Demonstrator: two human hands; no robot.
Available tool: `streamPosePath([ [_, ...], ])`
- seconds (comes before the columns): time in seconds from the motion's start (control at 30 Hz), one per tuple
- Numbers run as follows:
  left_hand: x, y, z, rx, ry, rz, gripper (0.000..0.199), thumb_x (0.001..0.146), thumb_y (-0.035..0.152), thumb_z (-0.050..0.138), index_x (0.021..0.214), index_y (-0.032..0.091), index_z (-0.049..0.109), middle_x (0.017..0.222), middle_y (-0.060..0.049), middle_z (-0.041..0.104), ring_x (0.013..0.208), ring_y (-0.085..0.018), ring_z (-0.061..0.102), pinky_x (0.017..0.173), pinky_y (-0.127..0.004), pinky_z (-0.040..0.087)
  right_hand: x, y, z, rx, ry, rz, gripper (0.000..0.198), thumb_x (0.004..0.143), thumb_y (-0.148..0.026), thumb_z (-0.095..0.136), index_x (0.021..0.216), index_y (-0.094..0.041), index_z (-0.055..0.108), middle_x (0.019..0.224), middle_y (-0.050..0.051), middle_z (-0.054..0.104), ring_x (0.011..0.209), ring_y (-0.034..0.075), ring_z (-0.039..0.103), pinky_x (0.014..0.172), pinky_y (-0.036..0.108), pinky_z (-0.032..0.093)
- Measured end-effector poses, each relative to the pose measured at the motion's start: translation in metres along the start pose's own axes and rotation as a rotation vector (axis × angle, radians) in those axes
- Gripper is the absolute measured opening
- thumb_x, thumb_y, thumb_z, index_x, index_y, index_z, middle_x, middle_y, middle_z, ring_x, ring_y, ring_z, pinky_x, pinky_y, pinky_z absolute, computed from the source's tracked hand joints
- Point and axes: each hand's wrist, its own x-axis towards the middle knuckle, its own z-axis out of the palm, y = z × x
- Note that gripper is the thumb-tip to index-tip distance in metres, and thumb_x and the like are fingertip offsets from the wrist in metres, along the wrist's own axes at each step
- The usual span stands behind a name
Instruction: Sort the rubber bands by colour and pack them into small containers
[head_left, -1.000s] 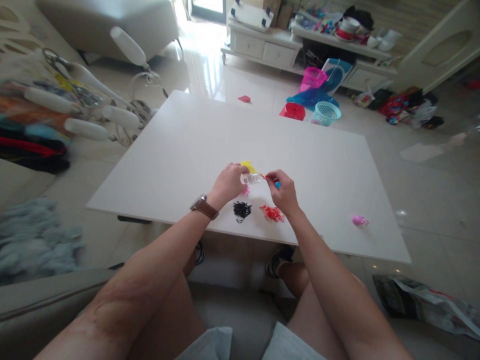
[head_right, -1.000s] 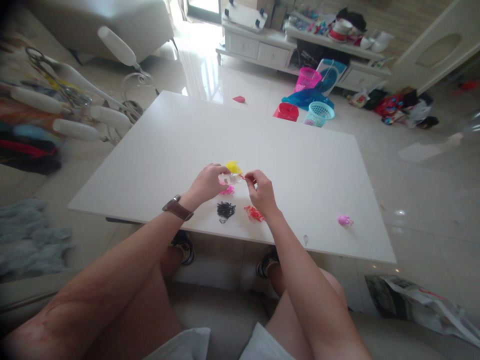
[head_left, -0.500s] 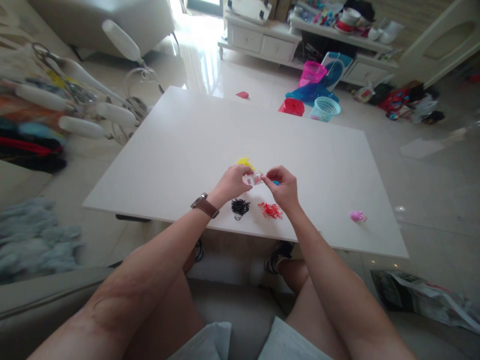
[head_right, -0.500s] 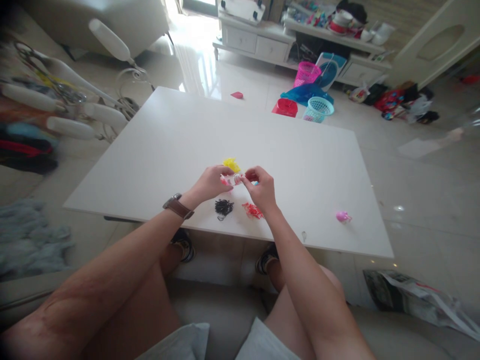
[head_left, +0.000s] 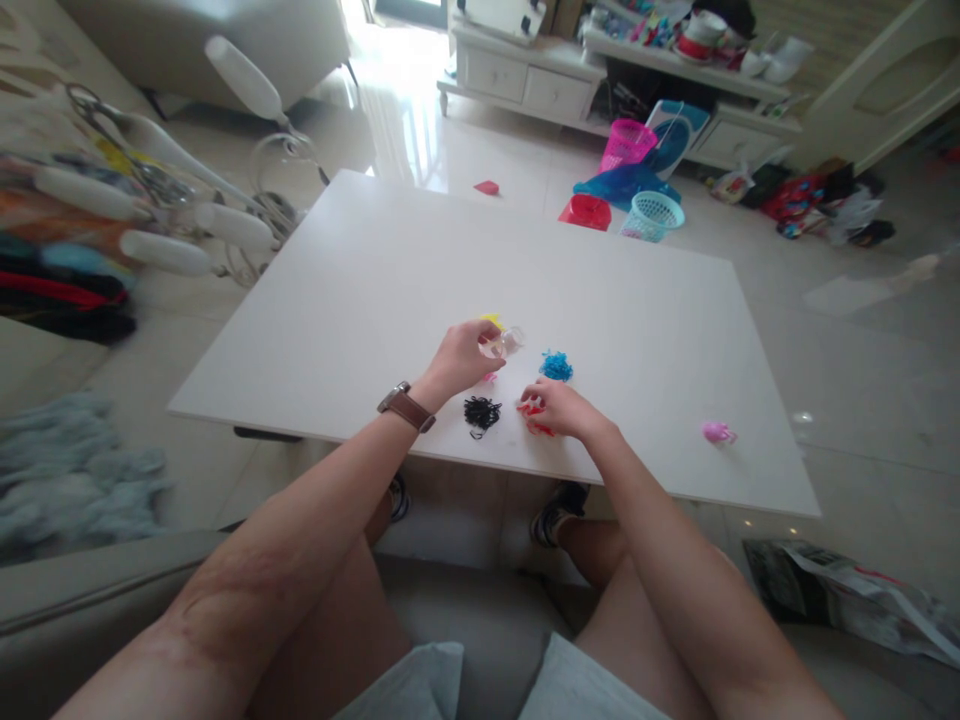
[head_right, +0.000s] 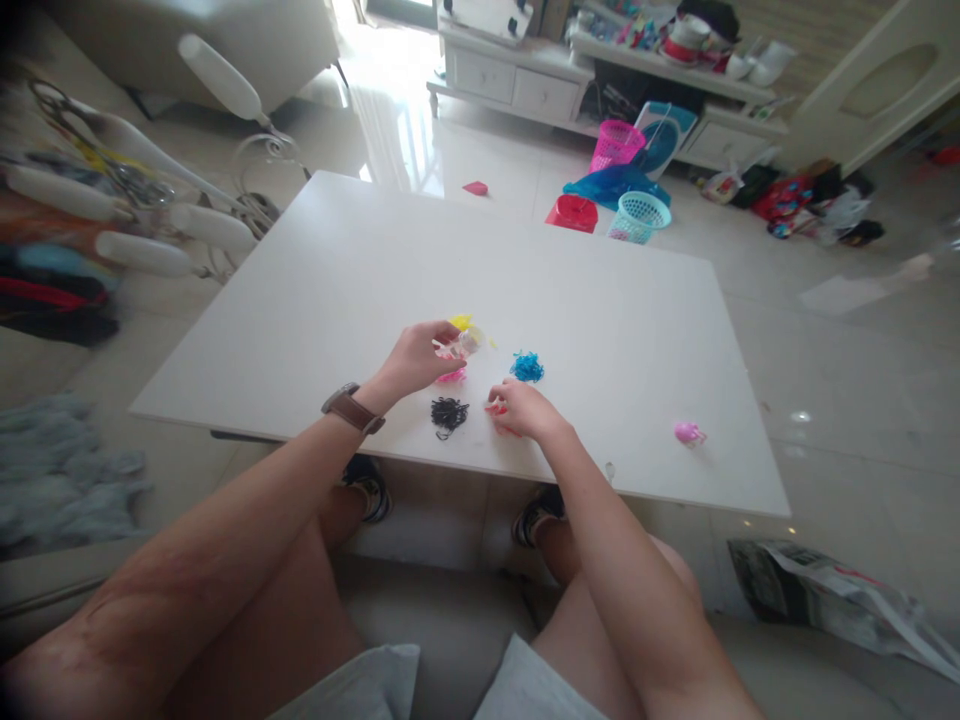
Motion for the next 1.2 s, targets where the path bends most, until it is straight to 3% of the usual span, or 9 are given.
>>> streamPosePath([
  [0.27,-0.001,0.002,-0.001,-0.005,-0.012,-0.004,0.029,0.067,0.017,0.077,0.095,0.017,0.071,0.099,-0.006,0.076,0.092,-0.022,0.069,0.086,-0.036,0.056,-0.002,0.004,0.011,-0.025,-0.018,-0.047,0.019,0.074,-0.001,0.068,0.065,-0.019,0.068,0.074,0.001,0.065,0.065,0.014,0.055,0.062,0.024,0.039],
  [0.4,-0.001,0.001,0.0,-0.008,-0.02,-0.008,0.029,0.067,0.017,0.078,0.095,0.017,0.071,0.099,-0.006,0.076,0.092,-0.022,0.069,0.085,-0.036,0.056,-0.001,0.004,0.004,0.056,0.02,-0.021,0.021,0.07,0.001,0.063,0.064,-0.018,0.068,0.066,-0.001,0.066,0.062,0.013,0.056,0.061,0.023,0.039],
  [0.6,-0.001,0.0,0.0,0.005,-0.044,-0.012,0.029,0.068,0.016,0.078,0.096,0.017,0.071,0.1,-0.006,0.075,0.092,-0.021,0.068,0.084,-0.035,0.055,-0.004,0.005,-0.016,0.275,0.138,0.058,0.01,0.072,-0.01,0.067,0.069,-0.019,0.072,0.067,0.001,0.071,0.065,0.015,0.064,0.062,0.025,0.046],
  [0.67,-0.001,-0.001,0.0,0.015,-0.066,-0.01,0.03,0.067,0.015,0.078,0.096,0.016,0.071,0.099,-0.006,0.075,0.092,-0.021,0.068,0.083,-0.035,0.055,-0.004,0.006,-0.022,0.392,0.215,0.069,0.003,0.073,-0.018,0.072,0.07,-0.019,0.073,0.068,0.001,0.073,0.065,0.016,0.066,0.063,0.027,0.049],
  [0.73,-0.002,-0.001,0.001,0.026,-0.091,-0.006,0.03,0.067,0.014,0.078,0.096,0.016,0.071,0.099,-0.007,0.075,0.091,-0.022,0.068,0.082,-0.035,0.055,-0.002,0.006,-0.025,0.557,0.338,0.091,0.01,0.071,-0.028,0.078,0.071,-0.019,0.073,0.068,0.003,0.074,0.065,0.017,0.067,0.063,0.028,0.051],
  [0.87,-0.003,0.001,0.005,0.047,-0.138,0.009,0.03,0.067,0.014,0.078,0.096,0.016,0.071,0.098,-0.007,0.075,0.091,-0.022,0.068,0.081,-0.034,0.054,0.006,-0.001,-0.026,0.871,0.706,0.11,0.026,0.067,-0.038,0.086,0.073,-0.018,0.072,0.07,0.003,0.073,0.065,0.016,0.067,0.062,0.029,0.054],
  [0.97,-0.004,0.002,0.011,0.06,-0.175,0.027,0.03,0.068,0.016,0.078,0.098,0.016,0.072,0.098,-0.007,0.075,0.09,-0.022,0.068,0.079,-0.034,0.054,0.013,-0.01,-0.023,0.926,0.939,0.082,0.026,0.07,-0.04,0.085,0.076,-0.019,0.071,0.071,0.001,0.071,0.066,0.016,0.067,0.061,0.028,0.054],
  [1.1,-0.006,0.004,0.021,0.06,-0.211,0.075,0.029,0.068,0.018,0.078,0.097,0.016,0.072,0.094,-0.007,0.074,0.087,-0.022,0.068,0.075,-0.034,0.054,0.019,-0.022,-0.017,0.861,1.077,0.07,0.025,0.077,-0.041,0.082,0.08,-0.02,0.07,0.072,0.0,0.07,0.066,0.015,0.066,0.062,0.027,0.054],
  [1.2,-0.007,0.005,0.025,0.037,-0.213,0.109,0.027,0.069,0.021,0.079,0.095,0.017,0.071,0.091,-0.006,0.074,0.084,-0.021,0.067,0.074,-0.033,0.053,0.018,-0.029,-0.014,0.819,1.084,0.043,0.025,0.079,-0.042,0.08,0.081,-0.019,0.07,0.074,0.001,0.07,0.068,0.015,0.066,0.064,0.028,0.055],
])
